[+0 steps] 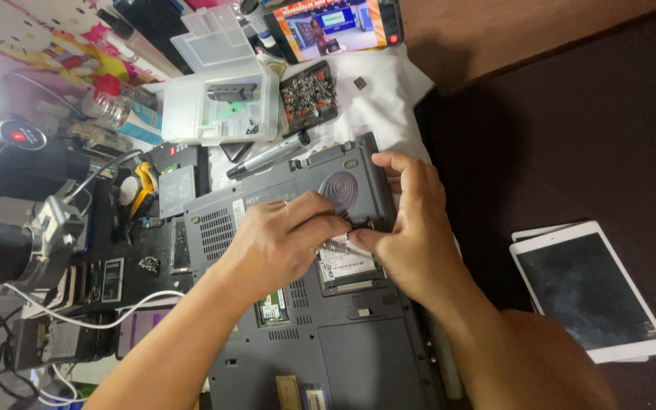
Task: The person uses a screwdriver to remove screws from the bottom panel of a laptop, then removes the hard drive and places it on the table. The person then reinserts the hard drive and secures it with screws.
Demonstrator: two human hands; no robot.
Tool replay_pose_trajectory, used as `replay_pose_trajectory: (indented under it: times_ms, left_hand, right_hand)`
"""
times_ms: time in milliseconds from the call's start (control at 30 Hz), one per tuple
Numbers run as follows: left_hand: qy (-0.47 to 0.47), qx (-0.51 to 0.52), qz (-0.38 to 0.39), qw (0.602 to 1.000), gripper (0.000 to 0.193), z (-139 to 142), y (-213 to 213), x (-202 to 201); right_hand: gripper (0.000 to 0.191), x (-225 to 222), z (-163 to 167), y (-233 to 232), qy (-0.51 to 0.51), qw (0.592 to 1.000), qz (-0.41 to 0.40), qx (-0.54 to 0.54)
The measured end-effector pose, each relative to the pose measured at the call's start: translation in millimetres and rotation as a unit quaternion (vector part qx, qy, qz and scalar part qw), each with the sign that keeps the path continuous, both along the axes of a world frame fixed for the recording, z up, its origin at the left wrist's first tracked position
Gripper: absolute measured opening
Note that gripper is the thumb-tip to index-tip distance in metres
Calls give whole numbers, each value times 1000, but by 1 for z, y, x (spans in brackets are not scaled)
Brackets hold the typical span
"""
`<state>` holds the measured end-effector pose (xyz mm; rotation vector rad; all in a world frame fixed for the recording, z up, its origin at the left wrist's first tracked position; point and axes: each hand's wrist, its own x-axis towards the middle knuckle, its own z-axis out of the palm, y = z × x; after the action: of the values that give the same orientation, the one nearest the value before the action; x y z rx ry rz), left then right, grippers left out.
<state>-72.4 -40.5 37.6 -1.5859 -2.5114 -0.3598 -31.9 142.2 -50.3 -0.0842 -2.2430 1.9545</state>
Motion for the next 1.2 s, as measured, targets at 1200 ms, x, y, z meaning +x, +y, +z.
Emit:
replay_pose_trajectory:
  times_ms: [1200]
  left_hand:
    - [42, 41, 23, 998, 48, -15, -3, 15]
  right_hand:
    - [87, 4, 0, 0, 63, 998, -7, -24]
